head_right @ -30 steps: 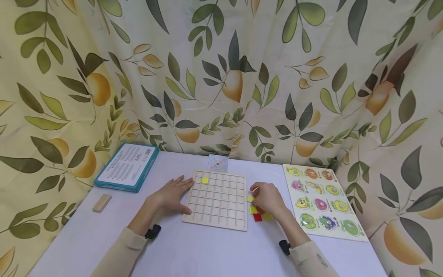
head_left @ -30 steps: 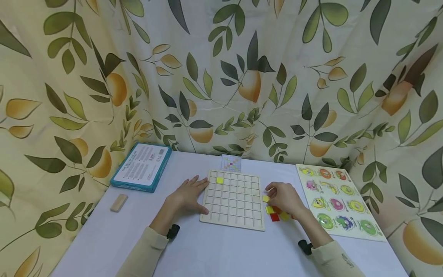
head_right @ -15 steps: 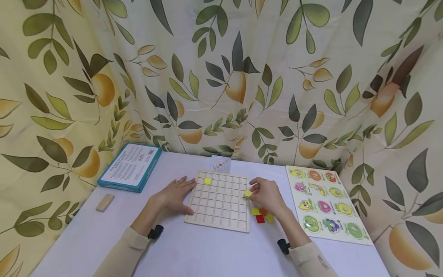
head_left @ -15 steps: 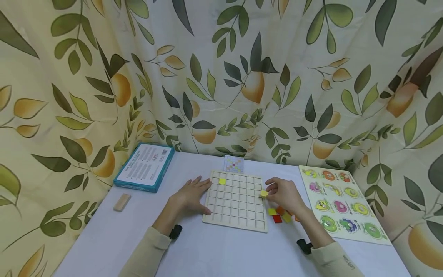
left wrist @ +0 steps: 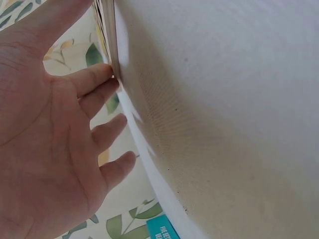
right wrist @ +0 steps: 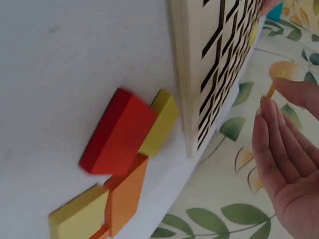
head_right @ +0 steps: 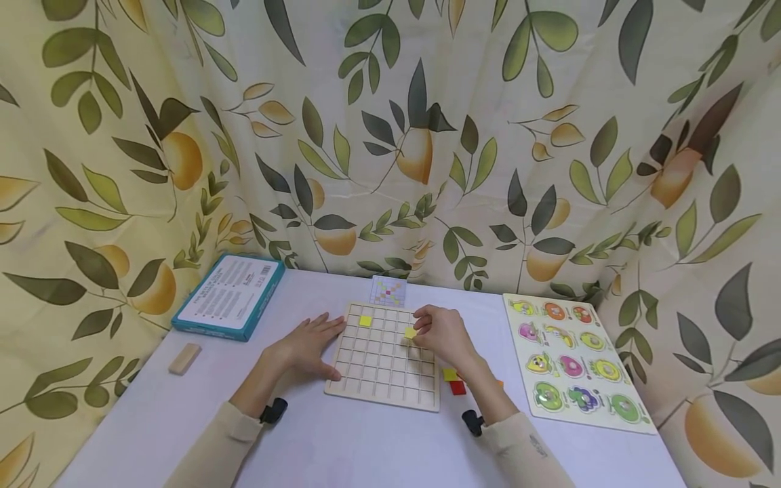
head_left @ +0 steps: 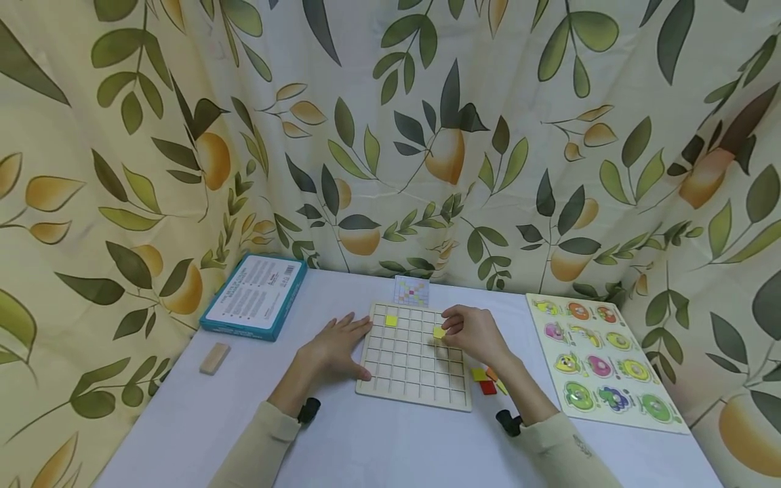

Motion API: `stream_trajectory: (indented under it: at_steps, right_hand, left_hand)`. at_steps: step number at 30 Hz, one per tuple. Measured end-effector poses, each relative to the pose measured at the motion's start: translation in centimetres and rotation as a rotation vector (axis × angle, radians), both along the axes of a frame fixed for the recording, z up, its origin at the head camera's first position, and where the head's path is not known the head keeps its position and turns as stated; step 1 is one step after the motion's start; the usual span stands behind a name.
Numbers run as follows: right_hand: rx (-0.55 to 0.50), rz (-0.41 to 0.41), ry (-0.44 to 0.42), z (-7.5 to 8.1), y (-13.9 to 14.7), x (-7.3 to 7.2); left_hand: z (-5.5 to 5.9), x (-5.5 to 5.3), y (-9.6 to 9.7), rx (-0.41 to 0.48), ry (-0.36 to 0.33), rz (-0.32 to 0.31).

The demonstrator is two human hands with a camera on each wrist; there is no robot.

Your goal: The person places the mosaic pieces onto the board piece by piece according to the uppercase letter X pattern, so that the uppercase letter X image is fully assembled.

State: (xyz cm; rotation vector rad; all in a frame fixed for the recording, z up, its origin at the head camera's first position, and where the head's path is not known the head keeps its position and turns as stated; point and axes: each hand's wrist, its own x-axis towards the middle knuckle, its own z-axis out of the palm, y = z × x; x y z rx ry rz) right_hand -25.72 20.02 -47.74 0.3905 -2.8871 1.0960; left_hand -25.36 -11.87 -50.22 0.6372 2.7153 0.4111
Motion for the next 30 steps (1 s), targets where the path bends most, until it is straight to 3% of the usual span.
stream_trajectory:
  at_steps: [23, 30]
  right_hand:
    - [0.031, 0.087, 0.005, -1.7, -4.5, -2.9]
    - [0.034, 0.080, -0.021, -2.2, -5.7, -3.4]
  left_hand:
    - [-0.2, -0.1, 0.1, 0.002, -0.011, 0.018]
    - [-0.3, -0.1, 0.2, 0.003, -0.015, 0.023]
